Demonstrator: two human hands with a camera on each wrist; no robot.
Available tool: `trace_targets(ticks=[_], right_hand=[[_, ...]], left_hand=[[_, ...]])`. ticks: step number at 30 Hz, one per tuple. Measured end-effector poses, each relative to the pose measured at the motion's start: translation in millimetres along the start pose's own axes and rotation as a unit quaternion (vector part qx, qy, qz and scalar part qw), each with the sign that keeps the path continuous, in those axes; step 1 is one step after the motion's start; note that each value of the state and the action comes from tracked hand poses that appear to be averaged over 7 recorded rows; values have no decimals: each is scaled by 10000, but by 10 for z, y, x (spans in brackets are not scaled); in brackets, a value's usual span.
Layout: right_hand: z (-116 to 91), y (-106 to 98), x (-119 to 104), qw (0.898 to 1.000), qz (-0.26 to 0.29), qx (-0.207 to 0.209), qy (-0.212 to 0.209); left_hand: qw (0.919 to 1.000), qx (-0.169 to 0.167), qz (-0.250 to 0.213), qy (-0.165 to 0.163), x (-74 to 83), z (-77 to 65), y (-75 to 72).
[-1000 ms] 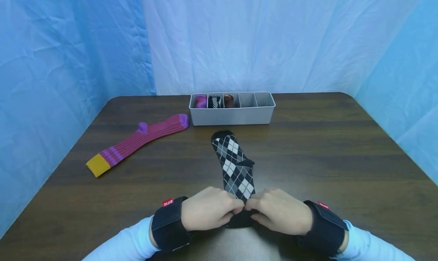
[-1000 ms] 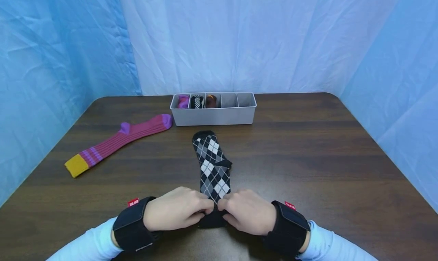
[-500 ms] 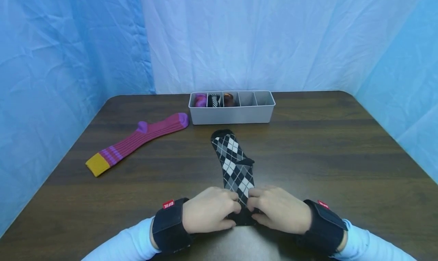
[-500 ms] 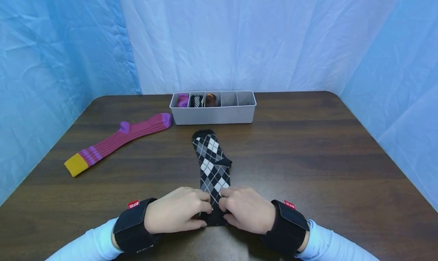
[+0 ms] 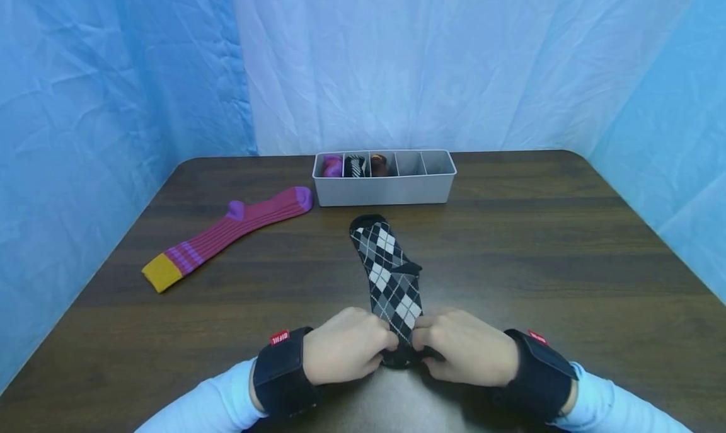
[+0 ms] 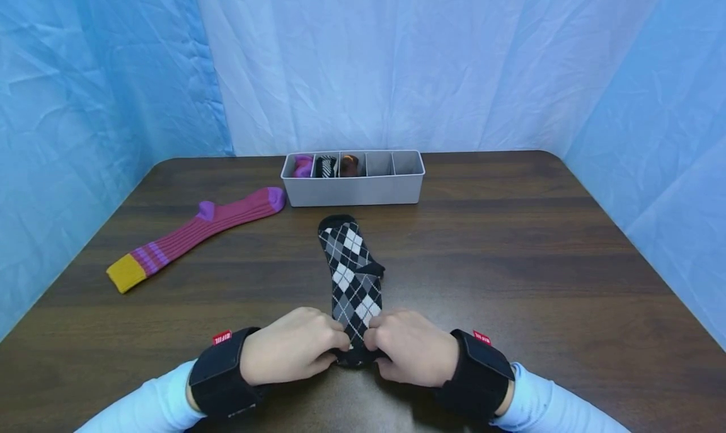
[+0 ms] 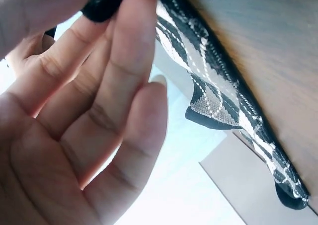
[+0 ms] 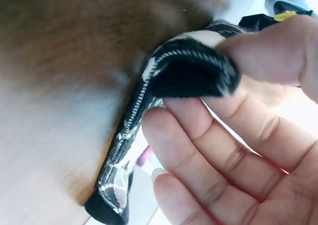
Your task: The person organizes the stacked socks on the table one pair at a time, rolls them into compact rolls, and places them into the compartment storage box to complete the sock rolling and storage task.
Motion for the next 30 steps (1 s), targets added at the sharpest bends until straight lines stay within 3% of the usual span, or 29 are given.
trace_targets(ticks=[5,10,14,19,23,30], right_hand=[[-15,7,-5,9992,385,-98,-52],[-7,14,14,9966,732,-293,222],[-3,9,47,9977,489,-216,419],[-10,-24,76,9985,-159,305,418],[-4,-30,99,9966,-303,574,500],[13,-25,79,9970,-360,559,403]], left_hand=[[9981,-204,-558,-152,-38,-22,-11],[9923,-392,-1054,-516,-108,-23,16],[9935,-243,-912,-636,-129,-10,26],[9952,58,-679,-697,-134,13,28],[9963,324,-510,-609,-113,27,14],[9985,104,-206,-493,-72,23,17]])
Point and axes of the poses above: each hand's wrist, its own z-axis towards the middle knuckle, its own y-axis out of the palm, x = y × z, the point moved 6 cm from there along z, towards the middle knuckle, and after that the axes turned 3 degrees about x, right-handed, at the moved point
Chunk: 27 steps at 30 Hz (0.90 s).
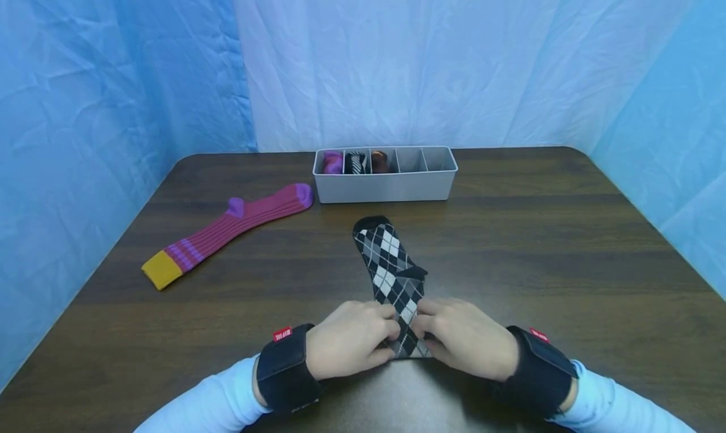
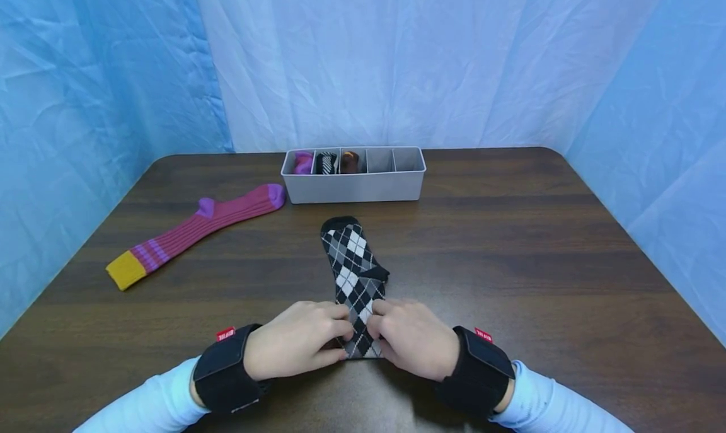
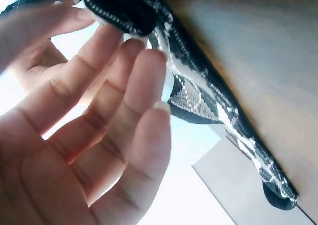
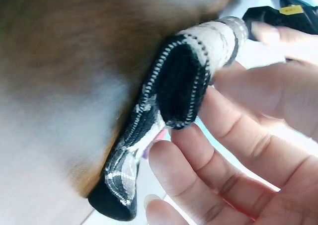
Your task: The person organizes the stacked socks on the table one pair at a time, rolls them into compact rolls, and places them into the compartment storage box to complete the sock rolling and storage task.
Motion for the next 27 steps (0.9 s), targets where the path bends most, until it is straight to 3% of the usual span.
trace_targets(ticks=[7,14,19,27], right_hand=[[-2,10,-1,9989,142,-425,112],[3,1,-13,9995,144,-253,-114],[-1,-11,-19,9995,61,-95,-308],[-16,-16,-38,9980,409,-212,-438]], left_hand=[[9998,-94,149,49,-3,2,17],[9998,96,98,164,3,8,20],[9999,76,113,67,-15,-7,-4],[9979,-238,-567,-200,-71,-19,-13]])
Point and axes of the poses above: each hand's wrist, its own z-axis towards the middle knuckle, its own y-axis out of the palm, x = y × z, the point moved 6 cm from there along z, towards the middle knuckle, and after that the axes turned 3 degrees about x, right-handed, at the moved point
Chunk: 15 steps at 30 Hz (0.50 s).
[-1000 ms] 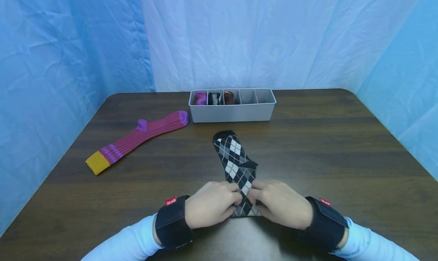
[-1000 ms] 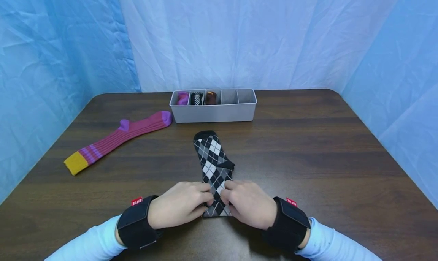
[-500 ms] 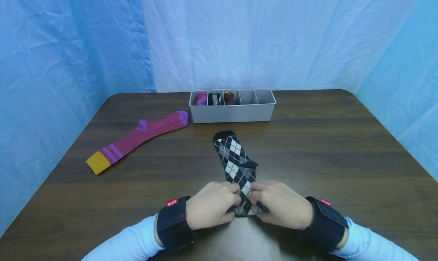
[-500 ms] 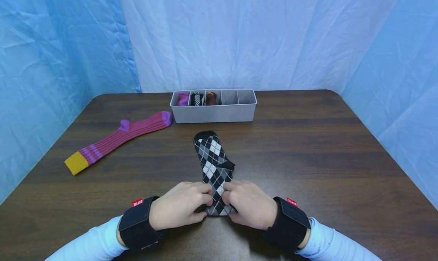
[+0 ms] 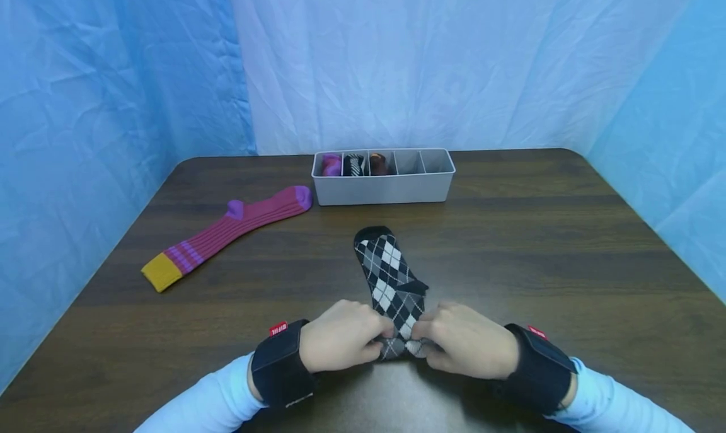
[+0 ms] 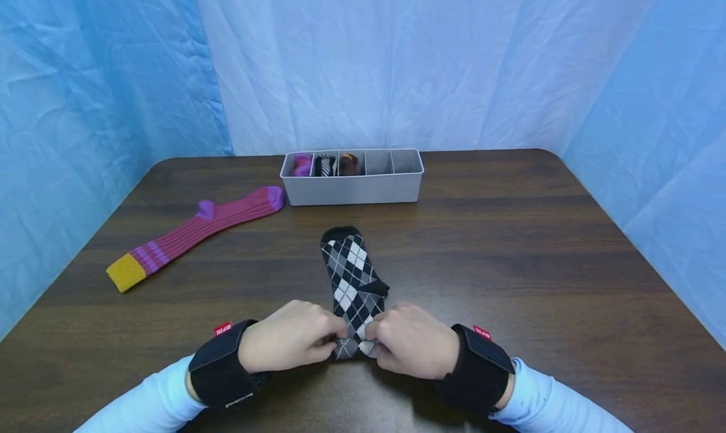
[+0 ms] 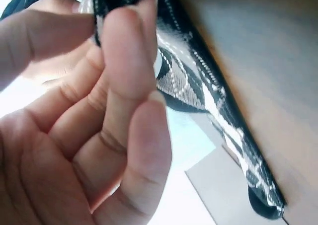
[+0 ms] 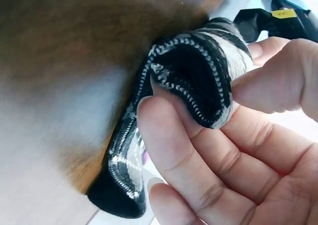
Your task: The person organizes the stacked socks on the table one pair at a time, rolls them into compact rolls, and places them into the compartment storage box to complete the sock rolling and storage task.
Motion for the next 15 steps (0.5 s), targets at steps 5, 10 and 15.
trace_targets(ticks=[5,10,15], right_hand=[[2,-1,30,9995,-274,147,109],[4,-19,88,9966,-544,487,386],[19,-8,109,9960,-591,461,489]], left_hand=[[9992,329,68,-219,-38,28,-3],[9963,726,421,-165,-34,56,-3],[9962,572,636,-135,-26,64,6]])
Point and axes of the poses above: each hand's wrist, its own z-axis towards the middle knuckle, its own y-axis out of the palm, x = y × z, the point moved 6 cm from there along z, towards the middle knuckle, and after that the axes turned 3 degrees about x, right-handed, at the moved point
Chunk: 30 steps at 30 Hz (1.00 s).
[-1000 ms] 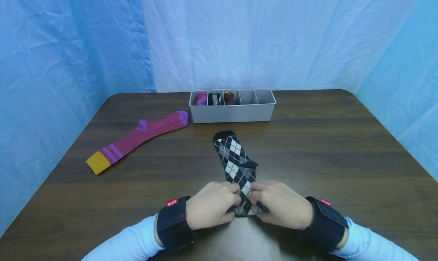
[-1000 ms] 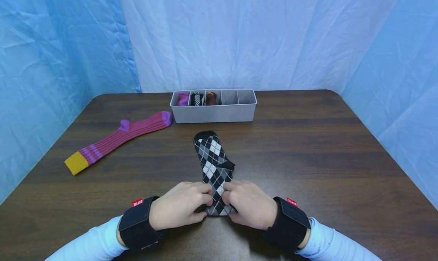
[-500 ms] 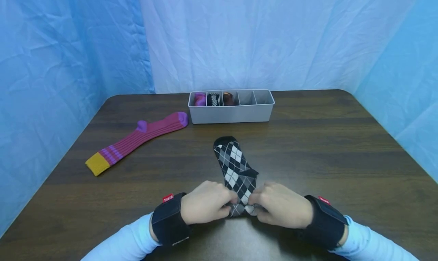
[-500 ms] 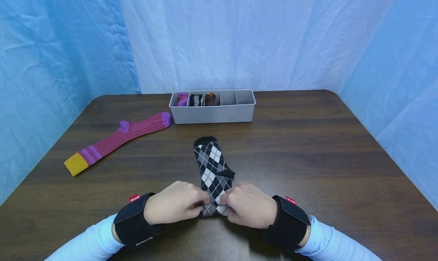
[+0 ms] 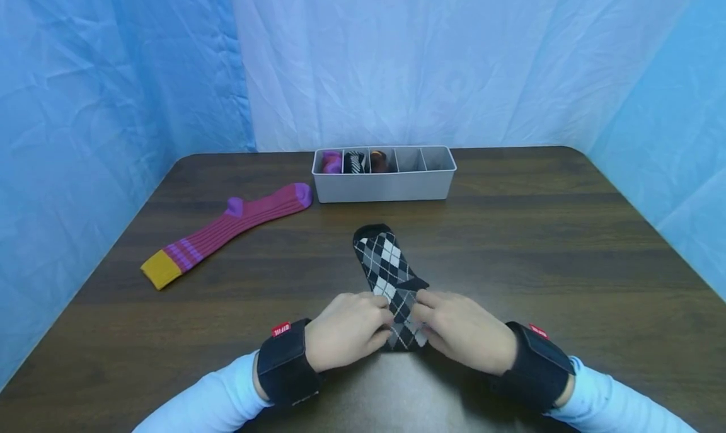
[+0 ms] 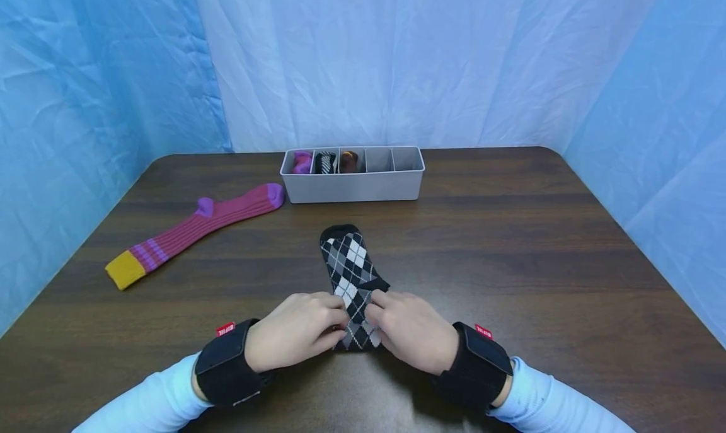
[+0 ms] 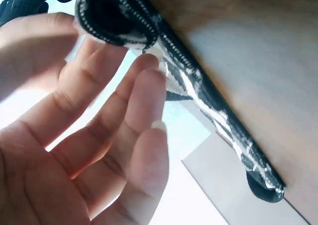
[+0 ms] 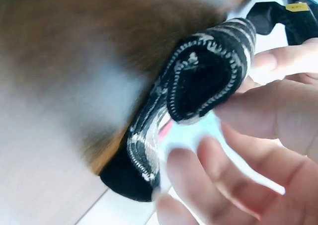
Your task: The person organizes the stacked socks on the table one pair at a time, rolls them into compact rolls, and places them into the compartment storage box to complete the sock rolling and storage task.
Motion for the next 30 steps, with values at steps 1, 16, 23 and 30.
trace_targets(ticks=[1,16,23,30], right_hand=[[0,4,-8,10000,16,-42,-57],[-22,14,-71,9982,111,-370,-452],[-62,-17,-137,9952,285,-147,-922],[-62,0,-139,9914,794,-756,-711]], left_hand=[[10000,-73,32,-8,3,-3,1],[9988,-212,374,236,67,-26,2],[9957,-637,-637,208,47,-51,-22],[9851,-1132,-1298,-5,30,-91,-29]])
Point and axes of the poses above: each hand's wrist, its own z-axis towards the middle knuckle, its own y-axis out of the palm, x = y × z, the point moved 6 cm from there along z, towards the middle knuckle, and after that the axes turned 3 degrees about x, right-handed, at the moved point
